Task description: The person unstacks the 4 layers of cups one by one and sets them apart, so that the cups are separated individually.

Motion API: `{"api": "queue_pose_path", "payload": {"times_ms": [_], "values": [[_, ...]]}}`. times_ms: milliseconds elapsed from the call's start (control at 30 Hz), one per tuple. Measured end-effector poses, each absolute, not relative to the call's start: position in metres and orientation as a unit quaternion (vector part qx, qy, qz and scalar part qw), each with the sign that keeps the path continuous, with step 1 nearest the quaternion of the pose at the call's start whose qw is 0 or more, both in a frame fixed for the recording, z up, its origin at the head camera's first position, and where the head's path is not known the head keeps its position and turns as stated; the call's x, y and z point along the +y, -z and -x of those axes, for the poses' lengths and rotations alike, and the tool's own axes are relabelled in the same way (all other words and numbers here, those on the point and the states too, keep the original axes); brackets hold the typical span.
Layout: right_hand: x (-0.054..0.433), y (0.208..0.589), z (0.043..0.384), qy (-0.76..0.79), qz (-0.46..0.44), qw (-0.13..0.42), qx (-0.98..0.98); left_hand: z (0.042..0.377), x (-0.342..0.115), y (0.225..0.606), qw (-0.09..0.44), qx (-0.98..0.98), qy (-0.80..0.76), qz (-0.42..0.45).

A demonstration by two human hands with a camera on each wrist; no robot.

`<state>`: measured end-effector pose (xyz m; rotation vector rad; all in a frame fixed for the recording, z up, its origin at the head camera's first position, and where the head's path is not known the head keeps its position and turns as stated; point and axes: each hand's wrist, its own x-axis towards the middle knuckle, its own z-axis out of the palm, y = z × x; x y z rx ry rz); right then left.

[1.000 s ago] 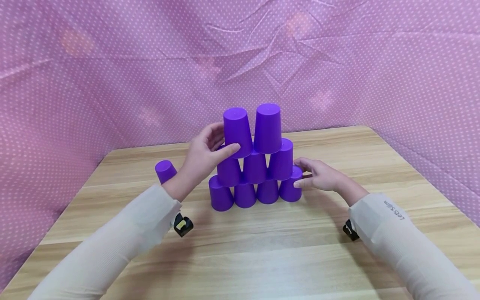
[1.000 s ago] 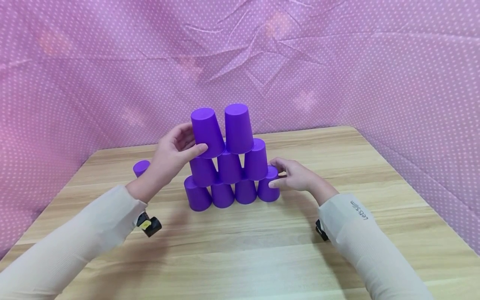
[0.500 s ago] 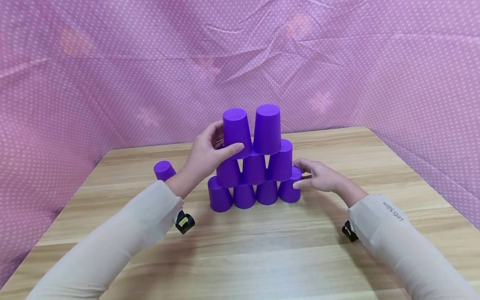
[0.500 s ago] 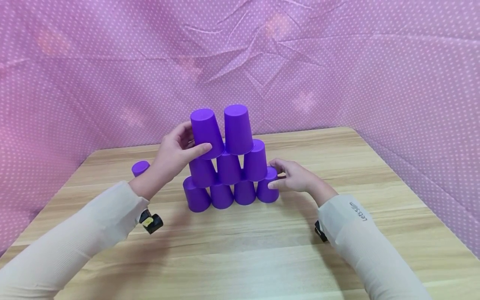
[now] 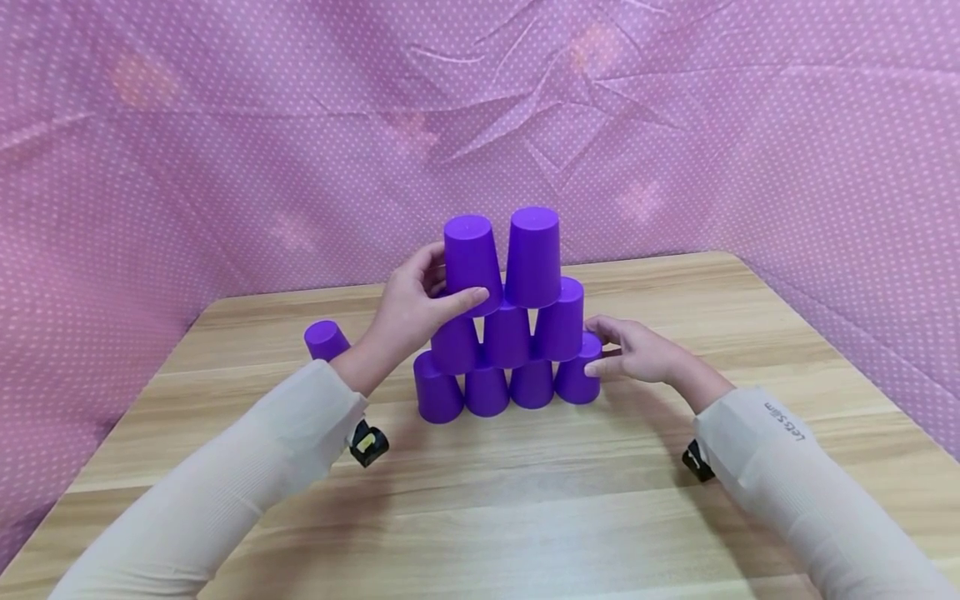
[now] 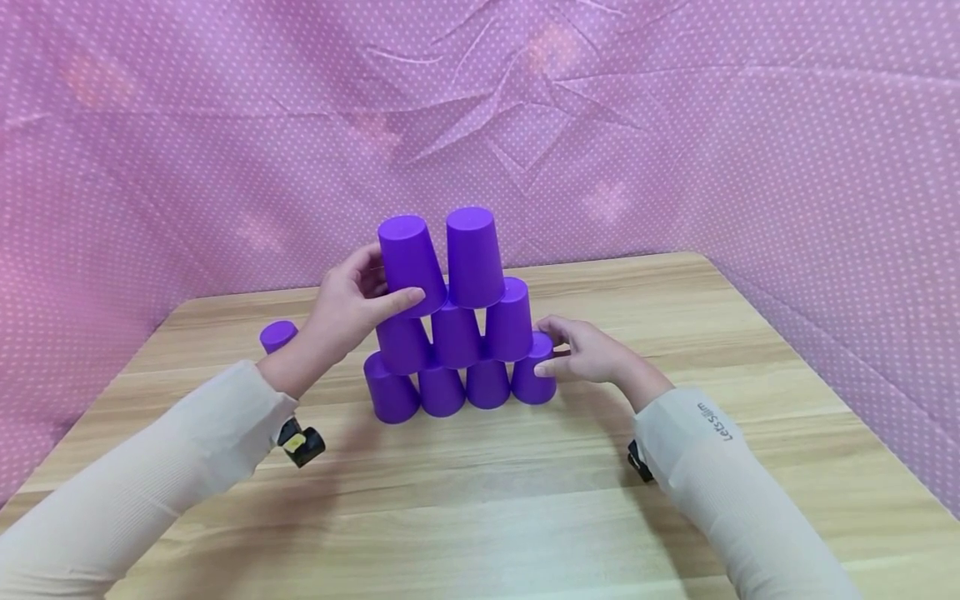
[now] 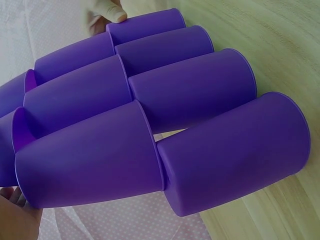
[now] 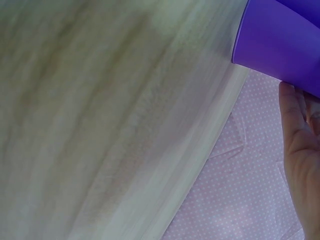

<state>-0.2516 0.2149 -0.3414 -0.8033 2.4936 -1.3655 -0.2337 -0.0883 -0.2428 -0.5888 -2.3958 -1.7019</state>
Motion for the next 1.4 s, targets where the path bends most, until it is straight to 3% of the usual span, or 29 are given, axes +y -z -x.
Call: {"api": "queue_pose_path", "payload": {"times_ms": [1400], "values": [[0.2156,0.3403,0.2514,0.463,0.264,0.1,0.84,0.2329,-0.0928,0.2419,0.127,-0.789,0.567,0.2]]}}
